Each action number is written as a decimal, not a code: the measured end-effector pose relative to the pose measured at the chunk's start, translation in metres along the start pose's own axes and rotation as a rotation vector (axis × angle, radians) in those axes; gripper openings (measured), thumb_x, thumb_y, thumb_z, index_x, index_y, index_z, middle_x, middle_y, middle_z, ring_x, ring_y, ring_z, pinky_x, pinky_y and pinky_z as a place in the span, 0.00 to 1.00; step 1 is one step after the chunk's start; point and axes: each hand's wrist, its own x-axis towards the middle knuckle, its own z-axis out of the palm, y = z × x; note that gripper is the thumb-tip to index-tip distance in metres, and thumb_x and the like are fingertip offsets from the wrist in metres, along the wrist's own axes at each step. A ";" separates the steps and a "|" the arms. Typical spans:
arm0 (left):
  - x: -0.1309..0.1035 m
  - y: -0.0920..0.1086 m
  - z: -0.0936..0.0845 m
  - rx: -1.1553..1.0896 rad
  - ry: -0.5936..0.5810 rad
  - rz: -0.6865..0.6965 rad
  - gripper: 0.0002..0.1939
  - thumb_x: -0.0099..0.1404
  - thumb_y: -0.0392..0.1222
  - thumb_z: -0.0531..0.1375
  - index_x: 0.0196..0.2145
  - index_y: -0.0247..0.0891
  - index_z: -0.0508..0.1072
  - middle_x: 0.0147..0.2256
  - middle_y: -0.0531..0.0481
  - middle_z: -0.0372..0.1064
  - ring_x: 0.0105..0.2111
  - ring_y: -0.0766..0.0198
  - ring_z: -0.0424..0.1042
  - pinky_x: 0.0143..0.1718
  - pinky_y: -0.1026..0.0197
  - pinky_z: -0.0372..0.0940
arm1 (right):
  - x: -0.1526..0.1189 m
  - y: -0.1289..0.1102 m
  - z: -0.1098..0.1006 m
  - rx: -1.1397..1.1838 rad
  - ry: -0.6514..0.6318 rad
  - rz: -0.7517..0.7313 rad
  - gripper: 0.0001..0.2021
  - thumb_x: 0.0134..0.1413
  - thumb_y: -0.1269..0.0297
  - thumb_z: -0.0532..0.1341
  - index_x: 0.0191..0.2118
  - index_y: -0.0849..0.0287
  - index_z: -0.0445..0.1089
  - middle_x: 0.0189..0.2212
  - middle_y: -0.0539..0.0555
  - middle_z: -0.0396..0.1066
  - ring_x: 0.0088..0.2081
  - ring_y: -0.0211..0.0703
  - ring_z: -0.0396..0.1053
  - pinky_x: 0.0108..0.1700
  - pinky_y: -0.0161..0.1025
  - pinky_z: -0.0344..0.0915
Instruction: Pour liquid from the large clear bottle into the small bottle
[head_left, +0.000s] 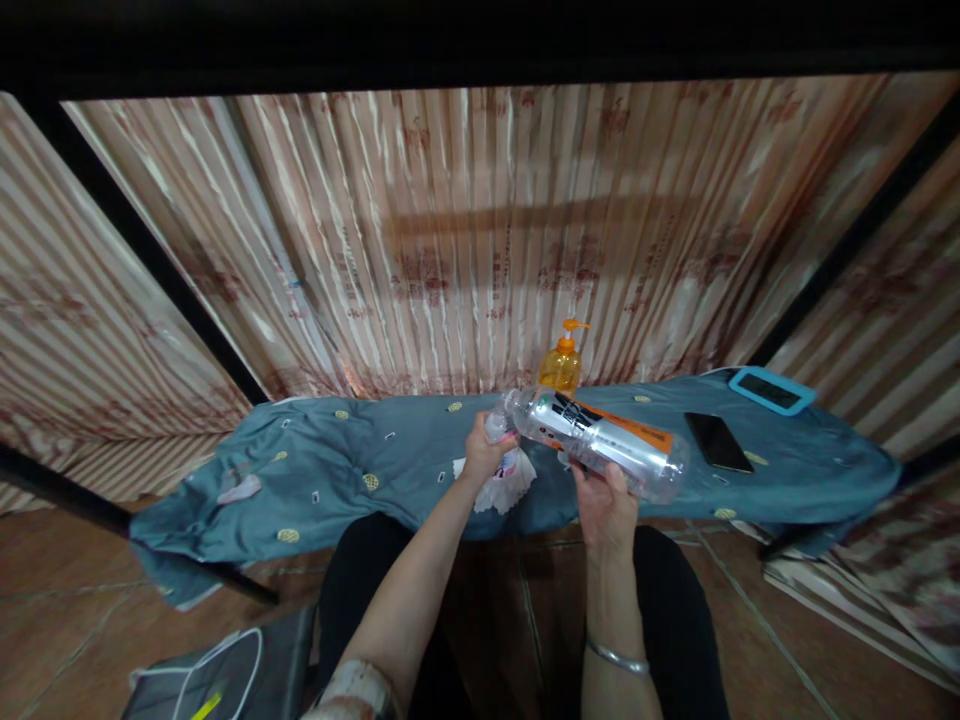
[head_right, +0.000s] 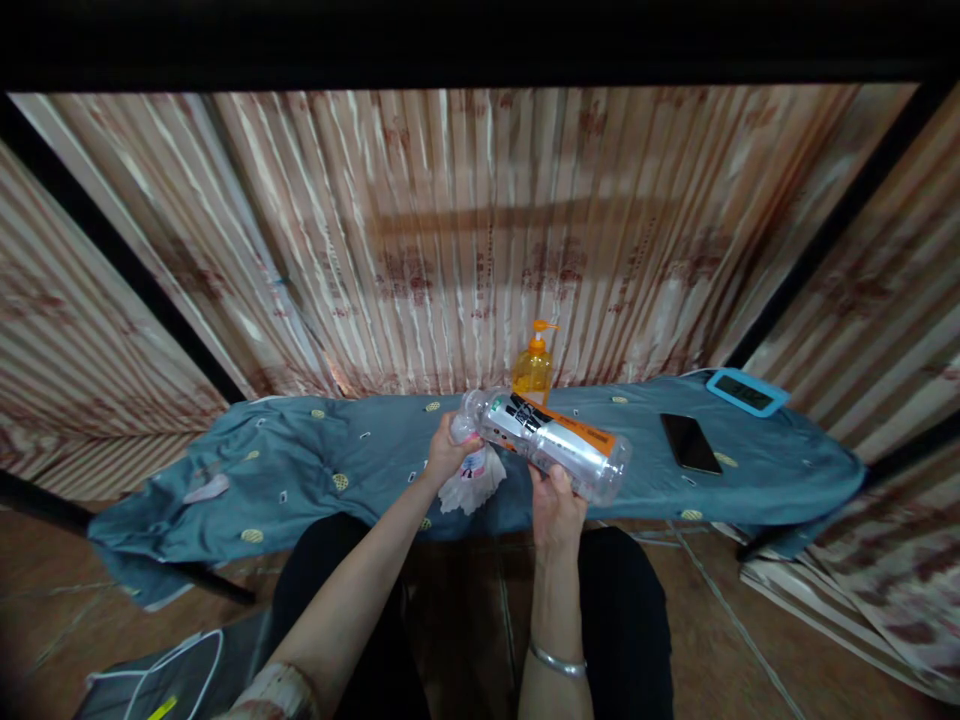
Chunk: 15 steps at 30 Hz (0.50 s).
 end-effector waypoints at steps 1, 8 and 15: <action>0.000 0.001 0.000 0.007 0.004 -0.002 0.23 0.44 0.34 0.68 0.38 0.38 0.64 0.29 0.57 0.68 0.30 0.66 0.69 0.35 0.65 0.63 | 0.000 -0.001 0.001 0.002 -0.006 0.000 0.27 0.38 0.61 0.66 0.50 0.46 0.64 0.53 0.48 0.65 0.52 0.43 0.65 0.58 0.58 0.57; -0.002 0.004 -0.001 0.030 0.023 -0.002 0.24 0.44 0.34 0.68 0.38 0.37 0.65 0.30 0.56 0.69 0.32 0.65 0.70 0.37 0.63 0.63 | 0.006 -0.003 -0.002 0.006 -0.014 0.021 0.28 0.36 0.61 0.67 0.49 0.47 0.65 0.52 0.49 0.65 0.51 0.43 0.65 0.57 0.59 0.57; -0.001 -0.002 -0.001 0.021 0.012 -0.008 0.25 0.44 0.36 0.69 0.39 0.39 0.65 0.32 0.56 0.70 0.33 0.62 0.71 0.38 0.59 0.66 | 0.010 -0.002 -0.008 -0.002 -0.036 0.055 0.29 0.38 0.59 0.65 0.51 0.46 0.63 0.54 0.49 0.64 0.54 0.45 0.63 0.59 0.61 0.54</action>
